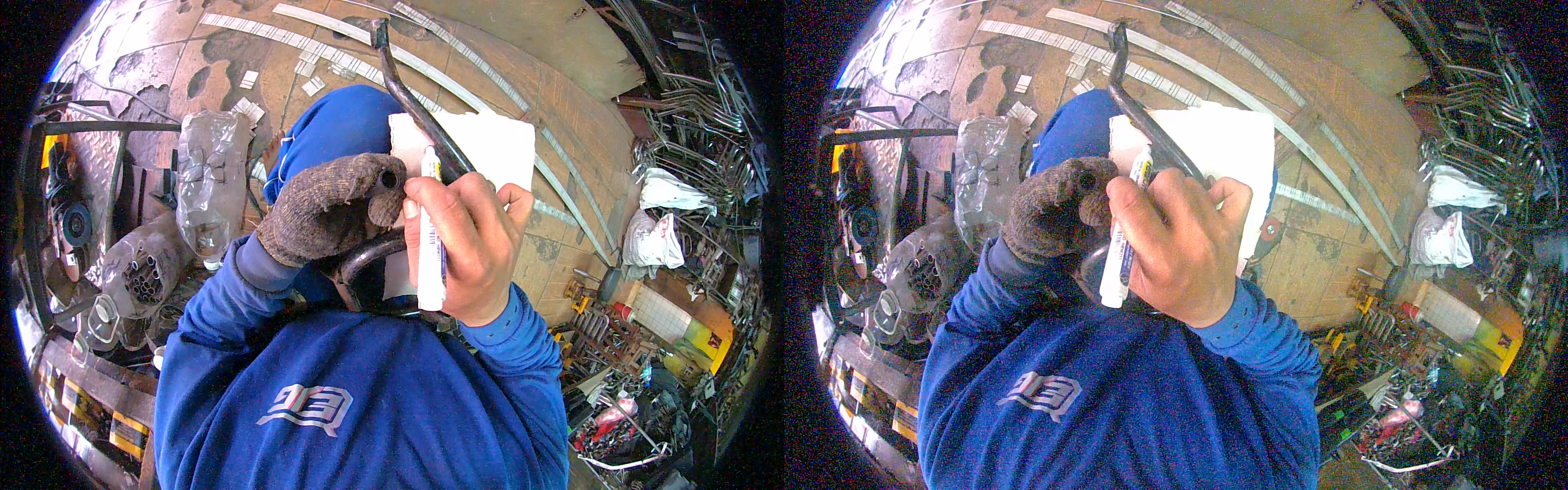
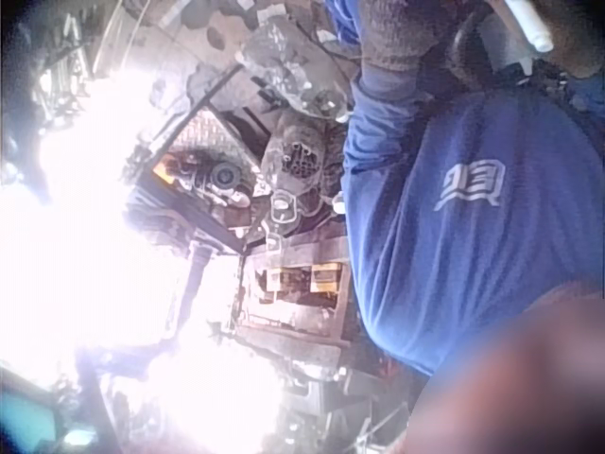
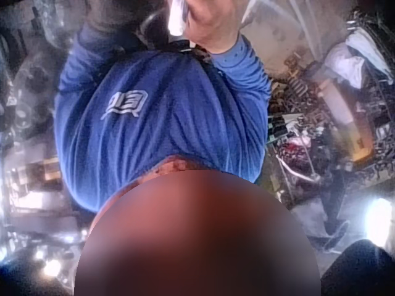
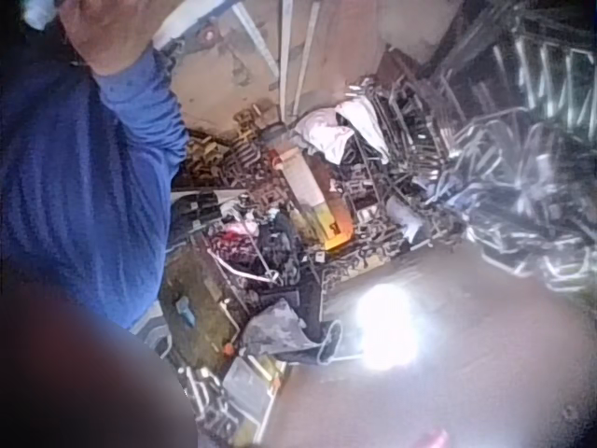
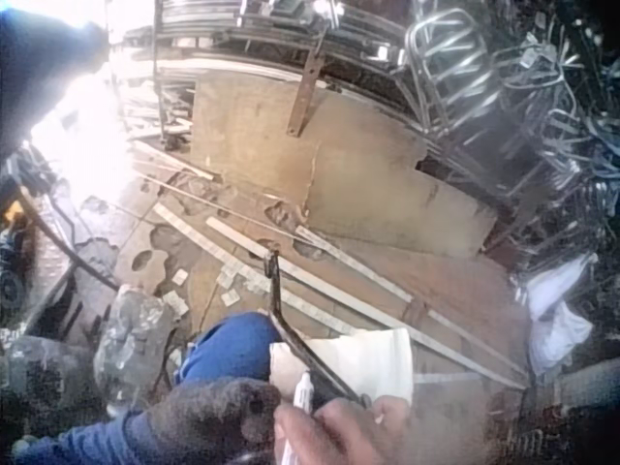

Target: The person unpacks a box of cables, then sits on the floor and uses scissors to open a package containing a metal part. They place a paper template over the part and use a marker to trace or mark specific points on the metal.

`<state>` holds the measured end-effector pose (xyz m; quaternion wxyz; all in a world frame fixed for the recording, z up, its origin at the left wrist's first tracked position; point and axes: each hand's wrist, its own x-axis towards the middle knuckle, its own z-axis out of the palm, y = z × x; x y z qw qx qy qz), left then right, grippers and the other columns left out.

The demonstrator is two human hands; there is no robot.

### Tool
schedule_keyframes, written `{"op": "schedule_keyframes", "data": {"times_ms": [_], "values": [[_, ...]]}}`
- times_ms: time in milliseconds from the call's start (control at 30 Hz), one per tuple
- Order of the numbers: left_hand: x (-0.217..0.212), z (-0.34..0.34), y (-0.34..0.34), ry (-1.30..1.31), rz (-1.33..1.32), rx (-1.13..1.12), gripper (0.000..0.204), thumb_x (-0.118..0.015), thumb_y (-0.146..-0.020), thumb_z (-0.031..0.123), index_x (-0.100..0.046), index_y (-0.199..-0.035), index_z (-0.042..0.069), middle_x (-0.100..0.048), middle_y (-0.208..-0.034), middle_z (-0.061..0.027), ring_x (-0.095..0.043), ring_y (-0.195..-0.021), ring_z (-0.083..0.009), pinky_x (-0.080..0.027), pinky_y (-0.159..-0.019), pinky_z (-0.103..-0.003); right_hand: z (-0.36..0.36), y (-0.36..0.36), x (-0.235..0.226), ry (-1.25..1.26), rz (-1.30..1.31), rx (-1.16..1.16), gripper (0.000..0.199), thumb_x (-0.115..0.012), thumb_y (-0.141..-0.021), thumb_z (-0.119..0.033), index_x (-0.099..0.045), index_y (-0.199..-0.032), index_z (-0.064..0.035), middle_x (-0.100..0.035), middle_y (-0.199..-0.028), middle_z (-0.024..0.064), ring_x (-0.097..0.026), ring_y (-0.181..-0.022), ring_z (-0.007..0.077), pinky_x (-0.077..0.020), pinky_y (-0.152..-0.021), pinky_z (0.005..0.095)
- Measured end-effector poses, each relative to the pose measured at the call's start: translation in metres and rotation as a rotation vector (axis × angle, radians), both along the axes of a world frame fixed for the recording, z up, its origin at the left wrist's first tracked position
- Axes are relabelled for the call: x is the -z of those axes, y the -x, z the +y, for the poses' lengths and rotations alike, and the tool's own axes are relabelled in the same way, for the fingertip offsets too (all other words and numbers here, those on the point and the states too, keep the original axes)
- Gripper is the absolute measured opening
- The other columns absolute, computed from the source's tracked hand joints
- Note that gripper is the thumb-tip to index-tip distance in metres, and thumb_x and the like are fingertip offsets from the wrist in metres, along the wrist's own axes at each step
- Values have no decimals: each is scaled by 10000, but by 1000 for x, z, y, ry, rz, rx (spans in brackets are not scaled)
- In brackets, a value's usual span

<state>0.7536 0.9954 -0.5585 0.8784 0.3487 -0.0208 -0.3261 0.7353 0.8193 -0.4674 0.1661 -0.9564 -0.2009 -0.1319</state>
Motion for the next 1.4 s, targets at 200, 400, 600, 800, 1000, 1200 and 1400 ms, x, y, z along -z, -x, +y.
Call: {"op": "schedule_keyframes", "data": {"times_ms": [200, 400, 600, 800, 1000, 1200, 1400], "values": [[6, 0, -3, 153, 91, 22, 376, -499, -992, 151, -498, -1317, -37, -624, -1027, -84, -601, -951, -170, -485, -894, -303, 3, -2, 5, -9, -33, 22, 253, -679, -794, -166, -637, -1041, -129, -463, -751, 7, -503, -684, 202, -266, -675, 385], [8, -2, -5, 55, -153, -4, 318, -504, -991, 175, -540, -1235, -26, -610, -954, -65, -573, -861, -147, -472, -787, -276, -5, 10, -5, -155, -40, -13, 288, -724, -751, -152, -643, -1027, -136, -542, -745, -13, -539, -656, 168, -285, -708, 376], [13, -5, -13, 435, 93, 140, 284, -498, -995, 220, -567, -1146, -11, -587, -892, -53, -540, -768, -141, -442, -705, -257, -25, 32, 1, -393, -111, 29, 193, -696, -802, -94, -589, -963, -89, -548, -620, 7, -466, -507, 158, -325, -622, 351], [13, -2, -11, 378, 98, 122, 360, -531, -985, 249, -553, -1237, -7, -606, -939, -45, -569, -823, -138, -471, -752, -264, -31, 35, 19, -422, -120, -10, 272, -717, -773, -48, -596, -1017, -46, -571, -639, 40, -495, -459, 183, -324, -465, 334], [15, -3, -8, 306, 160, 71, 376, -542, -979, 263, -557, -1254, 7, -615, -953, -39, -578, -833, -144, -476, -745, -270, -28, 29, 21, -407, -159, -38, 269, -707, -774, -31, -604, -1023, -40, -571, -623, 37, -499, -451, 180, -323, -450, 329], [17, -4, -7, -73, -302, -47, 384, -549, -972, 260, -556, -1258, 3, -616, -953, -45, -580, -813, -148, -470, -728, -270, -28, 26, 26, -400, -188, -67, 265, -719, -757, -33, -613, -1000, -44, -560, -617, 34, -496, -460, 185, -320, -453, 332], [16, 0, -13, 317, 100, 128, 377, -544, -978, 241, -553, -1270, 3, -618, -973, -47, -586, -839, -143, -479, -743, -269, -29, 27, 27, -375, -168, -56, 249, -722, -747, -44, -621, -975, -50, -538, -607, 31, -499, -470, 186, -321, -457, 331]]}}
